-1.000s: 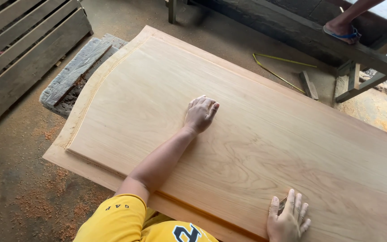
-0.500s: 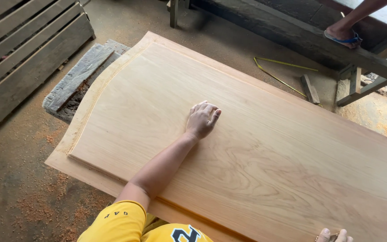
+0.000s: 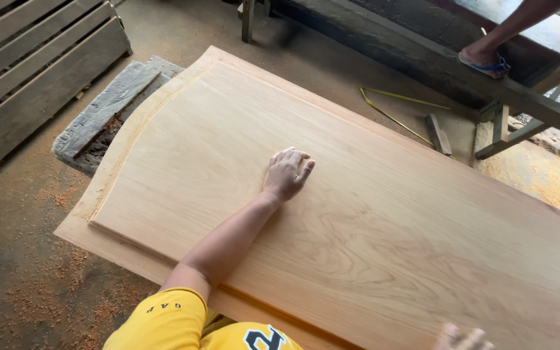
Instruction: Sanding a large wooden panel using a hand-held sanding block
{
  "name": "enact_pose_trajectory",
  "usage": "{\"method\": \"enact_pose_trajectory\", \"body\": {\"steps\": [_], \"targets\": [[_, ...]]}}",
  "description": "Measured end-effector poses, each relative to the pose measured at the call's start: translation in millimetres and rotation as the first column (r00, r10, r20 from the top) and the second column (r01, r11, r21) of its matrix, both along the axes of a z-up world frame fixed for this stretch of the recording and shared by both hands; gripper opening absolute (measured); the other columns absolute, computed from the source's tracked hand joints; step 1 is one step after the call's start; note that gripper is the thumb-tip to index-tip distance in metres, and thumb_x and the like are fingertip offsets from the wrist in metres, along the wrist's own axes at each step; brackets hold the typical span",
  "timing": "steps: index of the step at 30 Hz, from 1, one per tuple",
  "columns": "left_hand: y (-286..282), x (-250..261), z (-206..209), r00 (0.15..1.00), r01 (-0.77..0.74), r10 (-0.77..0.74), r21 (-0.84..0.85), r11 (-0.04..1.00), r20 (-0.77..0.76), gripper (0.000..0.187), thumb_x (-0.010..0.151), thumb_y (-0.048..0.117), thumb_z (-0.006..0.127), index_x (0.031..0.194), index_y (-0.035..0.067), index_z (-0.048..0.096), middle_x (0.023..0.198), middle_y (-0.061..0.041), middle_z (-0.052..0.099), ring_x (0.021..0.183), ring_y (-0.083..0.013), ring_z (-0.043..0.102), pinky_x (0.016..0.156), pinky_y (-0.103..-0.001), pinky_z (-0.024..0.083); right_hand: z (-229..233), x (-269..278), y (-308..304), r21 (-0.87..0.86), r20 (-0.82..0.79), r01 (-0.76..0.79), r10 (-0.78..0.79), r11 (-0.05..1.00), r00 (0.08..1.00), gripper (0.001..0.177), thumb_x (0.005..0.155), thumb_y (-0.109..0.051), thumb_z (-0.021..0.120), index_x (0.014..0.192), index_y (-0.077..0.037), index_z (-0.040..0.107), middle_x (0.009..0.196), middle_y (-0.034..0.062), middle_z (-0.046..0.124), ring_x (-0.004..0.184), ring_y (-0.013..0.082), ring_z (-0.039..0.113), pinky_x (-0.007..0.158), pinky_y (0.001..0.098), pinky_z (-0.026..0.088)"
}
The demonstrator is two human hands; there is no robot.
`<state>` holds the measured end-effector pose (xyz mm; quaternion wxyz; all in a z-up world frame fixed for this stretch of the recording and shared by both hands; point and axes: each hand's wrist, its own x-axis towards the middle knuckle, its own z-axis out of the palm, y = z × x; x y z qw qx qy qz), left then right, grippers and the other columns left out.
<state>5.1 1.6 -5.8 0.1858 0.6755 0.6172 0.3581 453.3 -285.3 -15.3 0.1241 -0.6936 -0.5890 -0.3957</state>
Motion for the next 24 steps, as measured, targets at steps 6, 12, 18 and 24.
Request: {"method": "enact_pose_trajectory", "body": {"steps": [6,12,18,24], "targets": [[-6.3,-2.0,18.4,1.0,0.007,-0.007,0.106,0.994,0.008,0.044,0.101,0.051,0.045,0.115,0.017,0.068,0.115,-0.006,0.067,0.126,-0.0274,0.056,0.108,-0.042,0.034,36.6,-225.0,31.8,-0.397,0.084,-0.057,0.098,0.916,0.992,0.068,0.097,-0.06,0.031,0.151,-0.023,0.047,0.163,0.0107,0.045,0.146,0.0333,0.046,0.113,0.0563,0.035],[-6.8,-1.1,16.3,1.0,-0.005,0.003,0.076,0.997,0.03,0.05,0.101,0.051,0.044,0.126,0.013,0.064,0.126,-0.008,0.068,0.132,-0.0278,0.053,0.113,-0.043,0.031,24.3,-267.4,33.7,-0.517,-0.424,-0.465,0.257,0.718,0.868,0.08,0.099,-0.066,0.036,0.165,-0.024,0.023,0.172,-0.004,0.02,0.158,0.0268,0.011,0.121,0.0544,0.008],[-4.5,0.1,8.7,1.0,-0.017,0.016,0.075,0.997,0.01,0.051,0.101,0.054,0.045,0.125,0.014,0.065,0.129,-0.012,0.068,0.136,-0.0287,0.052,0.114,-0.043,0.03,38.4,-271.9,33.4,-0.51,-0.535,-0.512,0.212,0.691,0.818,0.076,0.098,-0.062,0.042,0.162,-0.024,0.029,0.17,-0.0034,0.026,0.157,0.0274,0.015,0.122,0.0563,0.009],[-4.1,1.3,6.6,1.0,-0.015,0.014,0.08,0.997,0.018,0.048,0.099,0.053,0.048,0.122,0.015,0.066,0.127,-0.012,0.067,0.134,-0.0278,0.052,0.113,-0.044,0.03,42.3,-271.7,32.4,-0.486,-0.553,-0.525,0.218,0.699,0.804,0.075,0.097,-0.061,0.045,0.161,-0.023,0.033,0.169,-0.0036,0.03,0.157,0.0267,0.018,0.121,0.056,0.012]]}}
